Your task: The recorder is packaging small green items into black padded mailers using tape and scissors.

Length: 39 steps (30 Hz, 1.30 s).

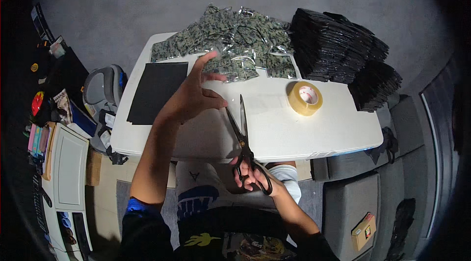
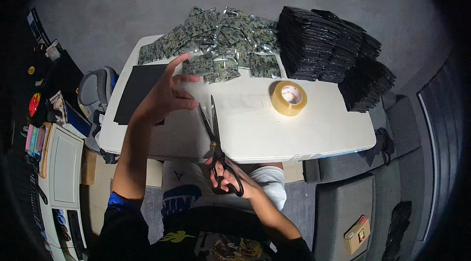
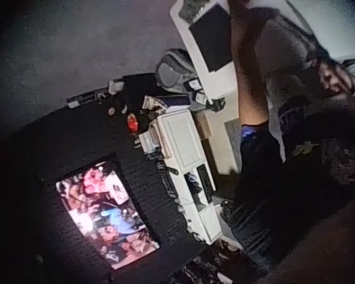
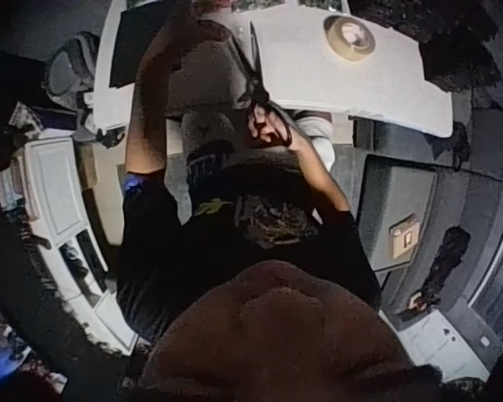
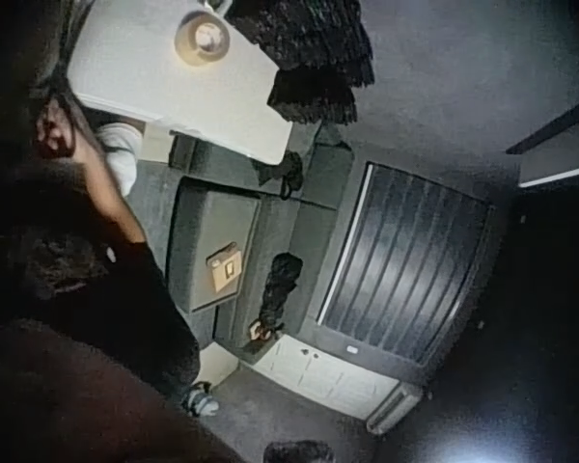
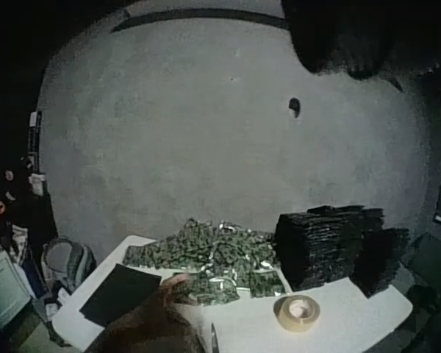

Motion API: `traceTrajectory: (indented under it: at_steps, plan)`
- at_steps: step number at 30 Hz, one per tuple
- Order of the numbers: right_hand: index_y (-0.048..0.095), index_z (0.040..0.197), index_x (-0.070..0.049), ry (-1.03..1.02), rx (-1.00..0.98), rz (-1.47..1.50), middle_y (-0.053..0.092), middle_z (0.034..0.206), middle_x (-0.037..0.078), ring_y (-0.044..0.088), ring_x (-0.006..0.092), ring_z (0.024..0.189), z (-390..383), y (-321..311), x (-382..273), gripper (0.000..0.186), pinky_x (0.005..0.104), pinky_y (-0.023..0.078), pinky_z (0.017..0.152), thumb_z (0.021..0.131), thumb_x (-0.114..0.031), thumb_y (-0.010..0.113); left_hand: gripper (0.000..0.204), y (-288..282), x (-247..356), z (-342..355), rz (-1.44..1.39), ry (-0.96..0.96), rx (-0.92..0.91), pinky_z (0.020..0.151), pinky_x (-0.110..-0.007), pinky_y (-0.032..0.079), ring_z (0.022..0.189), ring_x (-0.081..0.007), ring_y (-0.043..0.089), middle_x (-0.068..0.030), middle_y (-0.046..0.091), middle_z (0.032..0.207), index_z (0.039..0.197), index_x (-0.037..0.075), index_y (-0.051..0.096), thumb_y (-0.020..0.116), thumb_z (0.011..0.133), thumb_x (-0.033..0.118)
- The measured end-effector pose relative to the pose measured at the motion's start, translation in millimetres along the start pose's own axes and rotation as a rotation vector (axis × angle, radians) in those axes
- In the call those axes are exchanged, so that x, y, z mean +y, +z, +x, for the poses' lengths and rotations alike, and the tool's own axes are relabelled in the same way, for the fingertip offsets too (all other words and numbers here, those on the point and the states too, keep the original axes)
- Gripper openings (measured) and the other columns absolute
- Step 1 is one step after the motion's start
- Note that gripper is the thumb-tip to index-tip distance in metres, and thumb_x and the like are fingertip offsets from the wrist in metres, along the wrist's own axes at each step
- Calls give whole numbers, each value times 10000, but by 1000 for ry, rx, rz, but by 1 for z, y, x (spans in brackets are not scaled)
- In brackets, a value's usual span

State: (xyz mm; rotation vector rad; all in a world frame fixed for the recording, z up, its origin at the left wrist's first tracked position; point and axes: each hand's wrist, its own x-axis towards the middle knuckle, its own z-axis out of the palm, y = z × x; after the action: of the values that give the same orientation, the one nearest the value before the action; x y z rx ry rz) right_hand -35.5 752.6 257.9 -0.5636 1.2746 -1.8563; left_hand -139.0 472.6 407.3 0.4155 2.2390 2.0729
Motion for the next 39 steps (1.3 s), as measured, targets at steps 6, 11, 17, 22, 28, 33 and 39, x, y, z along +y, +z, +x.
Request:
traceTrajectory:
  at_steps: [6, 11, 17, 22, 28, 33, 39]
  plan:
    - [364, 1485, -21, -47, 27, 7, 605, 1029, 80, 601, 121, 860, 11, 6, -1, 948, 217, 407, 582, 942, -773, 561, 1131, 1, 4, -1, 23, -13, 16, 849, -325, 622, 926, -196, 744, -289, 531, 1389, 1657, 269, 163, 810, 812, -113]
    - [364, 1481, -15, -69, 35, 9, 610, 1001, 85, 601, 125, 849, 13, 9, -1, 865, 220, 412, 562, 998, -715, 524, 1127, -2, -2, -1, 45, 41, -7, 846, -320, 625, 940, -202, 748, -292, 538, 1382, 1659, 264, 144, 814, 827, -94]
    - [369, 1480, -18, -101, 60, 1, 616, 987, 95, 603, 129, 823, 13, 11, -3, 752, 216, 408, 548, 1060, -633, 471, 1135, -1, -1, 1, 63, 41, -7, 866, -361, 635, 965, -242, 749, -305, 538, 1376, 1648, 224, 153, 852, 800, -60]
    - [392, 1475, -36, -102, 97, 13, 607, 946, 92, 588, 117, 784, 16, 17, -7, 681, 212, 399, 537, 1083, -590, 450, 1149, -2, 2, -2, 73, 22, 24, 848, -345, 644, 961, -244, 745, -301, 522, 1392, 1646, 233, 150, 869, 794, -47]
    - [412, 1460, -39, -116, 128, -35, 602, 927, 91, 581, 109, 762, 15, 18, -8, 557, 212, 394, 526, 1130, -488, 403, 1154, 1, 1, -2, 83, 22, 24, 827, -351, 652, 967, -249, 746, -292, 511, 1388, 1645, 255, 148, 851, 795, -86]
    - [458, 1397, -32, -104, 159, -15, 605, 886, 77, 577, 114, 704, 17, 18, -7, 475, 215, 392, 509, 1142, -430, 406, 1159, -1, -6, 0, 77, 62, 27, 837, -350, 649, 958, -242, 742, -288, 508, 1387, 1645, 244, 145, 860, 792, -77]
    - [546, 1245, -58, -94, 256, -19, 581, 747, -1, 528, 74, 575, 20, 27, -16, 262, 222, 400, 515, 1144, -284, 459, 1149, 0, -2, -4, 95, 47, 50, 844, -354, 644, 933, -228, 736, -286, 510, 1383, 1647, 231, 145, 852, 796, -81]
